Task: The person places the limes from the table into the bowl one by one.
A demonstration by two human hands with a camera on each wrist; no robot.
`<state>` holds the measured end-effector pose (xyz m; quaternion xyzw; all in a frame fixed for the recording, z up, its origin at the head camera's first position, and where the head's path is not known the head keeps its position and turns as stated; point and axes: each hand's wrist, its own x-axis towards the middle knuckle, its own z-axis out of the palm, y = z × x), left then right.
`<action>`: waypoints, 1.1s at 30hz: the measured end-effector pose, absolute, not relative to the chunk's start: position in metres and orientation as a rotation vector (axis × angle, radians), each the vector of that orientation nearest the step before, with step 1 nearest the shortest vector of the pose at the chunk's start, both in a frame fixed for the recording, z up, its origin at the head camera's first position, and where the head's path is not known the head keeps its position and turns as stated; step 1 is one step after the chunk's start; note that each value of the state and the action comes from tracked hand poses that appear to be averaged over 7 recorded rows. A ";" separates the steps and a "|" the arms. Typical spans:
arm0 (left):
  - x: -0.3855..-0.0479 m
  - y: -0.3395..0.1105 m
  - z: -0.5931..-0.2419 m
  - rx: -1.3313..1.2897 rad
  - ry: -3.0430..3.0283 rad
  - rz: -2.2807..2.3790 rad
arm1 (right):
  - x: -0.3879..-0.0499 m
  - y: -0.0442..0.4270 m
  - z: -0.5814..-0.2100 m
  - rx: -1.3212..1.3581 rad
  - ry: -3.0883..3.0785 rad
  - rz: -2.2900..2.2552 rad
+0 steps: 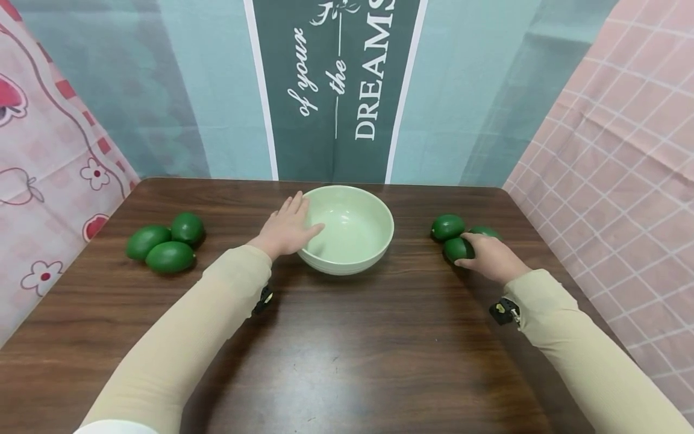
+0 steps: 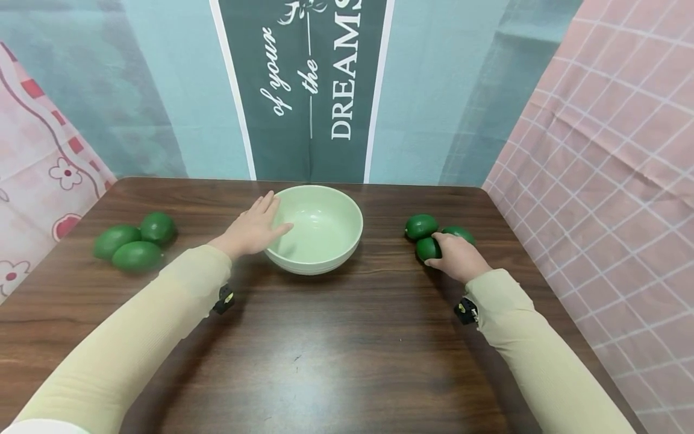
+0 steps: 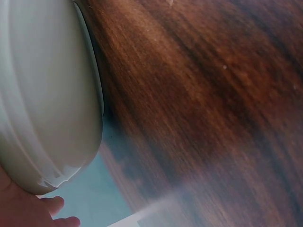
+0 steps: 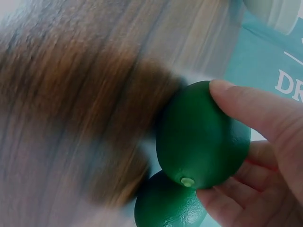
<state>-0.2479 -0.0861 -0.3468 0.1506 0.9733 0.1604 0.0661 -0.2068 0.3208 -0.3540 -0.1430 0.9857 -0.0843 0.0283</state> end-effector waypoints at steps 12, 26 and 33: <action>-0.248 -0.086 -0.345 0.449 2.943 0.479 | -0.207 0.316 -0.354 -0.472 3.094 -0.169; -0.248 -0.084 -0.345 0.456 2.943 0.487 | -0.208 0.319 -0.360 -0.473 3.101 -0.173; -0.249 -0.085 -0.350 0.451 2.946 0.475 | -0.209 0.322 -0.363 -0.489 3.109 -0.190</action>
